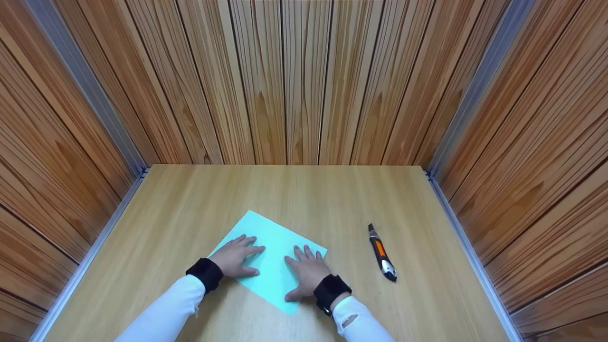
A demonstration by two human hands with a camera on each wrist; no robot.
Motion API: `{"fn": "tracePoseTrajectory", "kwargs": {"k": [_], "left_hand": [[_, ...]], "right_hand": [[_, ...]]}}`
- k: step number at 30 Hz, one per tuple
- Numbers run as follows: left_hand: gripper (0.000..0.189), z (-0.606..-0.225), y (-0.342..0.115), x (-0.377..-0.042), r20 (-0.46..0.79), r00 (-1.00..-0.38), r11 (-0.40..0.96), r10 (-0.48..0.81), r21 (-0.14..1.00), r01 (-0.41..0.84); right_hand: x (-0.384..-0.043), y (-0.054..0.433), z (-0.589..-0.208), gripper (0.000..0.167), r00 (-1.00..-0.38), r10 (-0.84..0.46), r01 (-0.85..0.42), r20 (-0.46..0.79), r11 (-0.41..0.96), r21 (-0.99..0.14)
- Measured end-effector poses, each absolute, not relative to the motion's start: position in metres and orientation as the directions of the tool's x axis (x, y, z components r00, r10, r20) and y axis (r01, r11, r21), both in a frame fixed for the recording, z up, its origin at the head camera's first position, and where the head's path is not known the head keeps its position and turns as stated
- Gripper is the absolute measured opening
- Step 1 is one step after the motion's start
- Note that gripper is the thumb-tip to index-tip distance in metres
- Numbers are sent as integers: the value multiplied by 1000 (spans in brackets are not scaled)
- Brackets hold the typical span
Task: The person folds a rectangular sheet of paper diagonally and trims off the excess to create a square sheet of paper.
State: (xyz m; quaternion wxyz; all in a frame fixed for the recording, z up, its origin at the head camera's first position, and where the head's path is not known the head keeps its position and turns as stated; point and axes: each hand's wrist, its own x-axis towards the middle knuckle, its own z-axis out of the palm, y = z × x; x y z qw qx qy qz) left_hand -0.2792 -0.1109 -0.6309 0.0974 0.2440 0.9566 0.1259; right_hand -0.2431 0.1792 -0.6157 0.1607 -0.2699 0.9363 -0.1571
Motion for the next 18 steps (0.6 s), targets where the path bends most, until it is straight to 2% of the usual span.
{"fn": "tracePoseTrajectory", "kwargs": {"k": [6,18], "left_hand": [[71,-630,-114,-282,-138,-851,841,507,294,454],[70,-622,-109,-279,-172,-856,852,487,308,423]], "right_hand": [[-241,181,-617,112,-769,-583,-472,-262,794,-382],[-241,178,-617,109,-783,-568,-480,-255,811,-334]]}}
